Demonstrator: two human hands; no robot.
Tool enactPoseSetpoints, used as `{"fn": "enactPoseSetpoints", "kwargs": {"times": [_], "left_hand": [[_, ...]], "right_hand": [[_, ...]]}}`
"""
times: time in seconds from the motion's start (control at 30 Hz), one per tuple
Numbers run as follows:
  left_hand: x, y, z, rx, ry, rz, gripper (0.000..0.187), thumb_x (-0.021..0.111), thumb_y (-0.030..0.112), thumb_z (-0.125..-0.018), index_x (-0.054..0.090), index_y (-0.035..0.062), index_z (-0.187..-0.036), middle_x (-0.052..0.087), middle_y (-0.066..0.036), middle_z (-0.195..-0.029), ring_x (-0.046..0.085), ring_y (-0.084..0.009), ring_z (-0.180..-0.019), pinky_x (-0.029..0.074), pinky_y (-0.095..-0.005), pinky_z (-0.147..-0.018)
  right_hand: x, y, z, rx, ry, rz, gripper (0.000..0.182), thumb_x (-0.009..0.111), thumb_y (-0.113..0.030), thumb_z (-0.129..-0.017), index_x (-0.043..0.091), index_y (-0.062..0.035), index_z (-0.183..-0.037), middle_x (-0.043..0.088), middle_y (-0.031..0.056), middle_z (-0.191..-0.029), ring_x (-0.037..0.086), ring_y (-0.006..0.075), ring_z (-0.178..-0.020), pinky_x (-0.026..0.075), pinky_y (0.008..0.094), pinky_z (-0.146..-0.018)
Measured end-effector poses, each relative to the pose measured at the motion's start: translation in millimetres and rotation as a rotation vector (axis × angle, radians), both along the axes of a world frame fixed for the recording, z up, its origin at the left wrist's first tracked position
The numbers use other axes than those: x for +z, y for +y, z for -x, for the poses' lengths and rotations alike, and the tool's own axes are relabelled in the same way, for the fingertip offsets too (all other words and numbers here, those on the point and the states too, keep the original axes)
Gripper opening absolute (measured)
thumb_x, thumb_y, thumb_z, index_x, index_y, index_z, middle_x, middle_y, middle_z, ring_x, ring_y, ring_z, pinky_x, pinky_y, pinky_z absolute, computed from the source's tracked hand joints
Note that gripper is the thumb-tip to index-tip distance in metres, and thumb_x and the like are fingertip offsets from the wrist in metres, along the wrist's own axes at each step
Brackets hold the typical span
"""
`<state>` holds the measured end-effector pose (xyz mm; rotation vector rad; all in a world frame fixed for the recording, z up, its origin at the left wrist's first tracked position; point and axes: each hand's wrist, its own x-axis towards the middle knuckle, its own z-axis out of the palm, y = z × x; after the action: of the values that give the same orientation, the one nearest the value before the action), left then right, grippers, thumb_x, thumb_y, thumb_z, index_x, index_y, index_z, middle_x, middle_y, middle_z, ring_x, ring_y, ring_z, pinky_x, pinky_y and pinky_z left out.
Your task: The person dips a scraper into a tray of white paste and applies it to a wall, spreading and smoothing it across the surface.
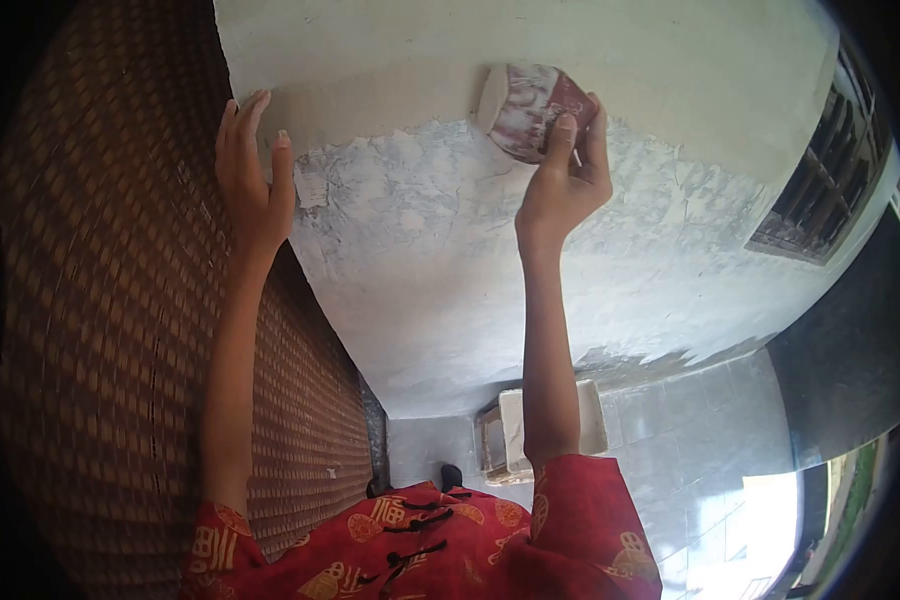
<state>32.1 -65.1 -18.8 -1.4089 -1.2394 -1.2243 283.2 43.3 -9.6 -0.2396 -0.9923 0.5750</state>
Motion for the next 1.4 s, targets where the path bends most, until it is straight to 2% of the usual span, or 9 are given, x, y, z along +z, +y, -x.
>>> {"fn": "enactPoseSetpoints", "kwargs": {"times": [0.1, 0.23, 0.43, 0.57, 0.73, 1.1, 1.23, 1.3, 1.4], "left_hand": [[2, 3, -6, -0.029, 0.018, 0.002, 0.043, 0.046, 0.023, -0.101, 0.048, 0.003, -0.138, 0.052, -0.016, -0.14, 0.037, -0.0418, -0.138, 0.029, -0.0524, -0.112], [1, 3, -4, -0.017, 0.026, -0.018, 0.042, 0.046, 0.023, -0.101, 0.048, 0.0034, -0.138, 0.051, -0.016, -0.14, 0.037, -0.0412, -0.138, 0.029, -0.0521, -0.113], [-2, 0, 5, 0.018, -0.013, -0.047, 0.044, 0.049, 0.025, -0.099, 0.049, 0.007, -0.138, 0.053, -0.01, -0.14, 0.036, -0.0385, -0.14, 0.03, -0.0533, -0.11], [2, 4, 3, 0.006, 0.002, -0.05, 0.043, 0.049, 0.024, -0.098, 0.049, 0.0071, -0.138, 0.052, -0.011, -0.14, 0.036, -0.0385, -0.14, 0.03, -0.0533, -0.11], [5, 4, -1, -0.016, 0.002, -0.039, 0.043, 0.049, 0.023, -0.098, 0.049, 0.0064, -0.138, 0.052, -0.012, -0.14, 0.036, -0.0393, -0.139, 0.03, -0.0535, -0.111], [-6, -21, 31, 0.08, -0.021, -0.022, 0.043, 0.046, 0.027, -0.102, 0.048, 0.0063, -0.139, 0.049, -0.01, -0.144, 0.034, -0.0361, -0.141, 0.025, -0.0507, -0.115], [-1, -21, 30, 0.082, 0.015, -0.038, 0.043, 0.049, 0.025, -0.099, 0.05, 0.0034, -0.136, 0.052, -0.015, -0.139, 0.037, -0.0417, -0.138, 0.03, -0.0547, -0.112], [0, -22, 28, 0.068, 0.011, -0.032, 0.042, 0.049, 0.025, -0.099, 0.051, 0.0034, -0.136, 0.053, -0.015, -0.139, 0.037, -0.0416, -0.138, 0.029, -0.0548, -0.112], [-2, -21, 29, 0.065, -0.004, -0.014, 0.043, 0.047, 0.026, -0.101, 0.049, 0.0042, -0.138, 0.051, -0.013, -0.142, 0.036, -0.0389, -0.139, 0.027, -0.0526, -0.114]], "right_hand": [[-2, -13, 59, 0.092, -0.176, -0.097, 0.035, 0.06, -0.006, -0.097, 0.058, 0.0044, -0.131, 0.069, 0.017, -0.115, 0.065, 0.0161, -0.103, 0.052, 0.0291, -0.09], [7, -2, 67, -0.022, -0.256, -0.057, 0.033, 0.063, -0.006, -0.095, 0.063, 0.0004, -0.127, 0.073, 0.0117, -0.099, 0.061, 0.0079, -0.08, 0.05, 0.0243, -0.074], [25, 34, -45, -0.15, 0.114, 0.05, 0.039, 0.057, -0.006, -0.097, 0.052, 0.0107, -0.133, 0.064, 0.0186, -0.119, 0.066, 0.0197, -0.1, 0.057, 0.0305, -0.086], [25, 7, -26, -0.054, 0.102, -0.033, 0.04, 0.056, -0.005, -0.098, 0.05, 0.0088, -0.135, 0.065, 0.0177, -0.117, 0.067, 0.0196, -0.099, 0.058, 0.0302, -0.084], [3, -21, 94, -0.09, -0.249, -0.129, 0.031, 0.066, -0.004, -0.09, 0.068, -0.0025, -0.121, 0.07, 0.0116, -0.077, 0.058, 0.0076, -0.064, 0.048, 0.0236, -0.063], [24, 26, -49, -0.255, 0.174, 0.079, 0.039, 0.054, -0.004, -0.097, 0.05, 0.0106, -0.133, 0.062, 0.0194, -0.121, 0.067, 0.0241, -0.102, 0.06, 0.0339, -0.088], [14, -11, 22, 0.009, 0.084, -0.009, 0.041, 0.058, -0.006, -0.097, 0.051, 0.0074, -0.135, 0.064, 0.0196, -0.121, 0.067, 0.0194, -0.098, 0.057, 0.0274, -0.08], [3, -33, 82, 0.047, -0.097, -0.038, 0.034, 0.062, -0.002, -0.094, 0.061, 0.0027, -0.128, 0.073, 0.0148, -0.096, 0.068, 0.0141, -0.078, 0.052, 0.0244, -0.068], [-10, -47, 144, -0.052, -0.272, -0.129, 0.031, 0.065, -0.004, -0.093, 0.065, 0.0012, -0.124, 0.073, 0.014, -0.101, 0.068, 0.0117, -0.085, 0.053, 0.0242, -0.075]]}}
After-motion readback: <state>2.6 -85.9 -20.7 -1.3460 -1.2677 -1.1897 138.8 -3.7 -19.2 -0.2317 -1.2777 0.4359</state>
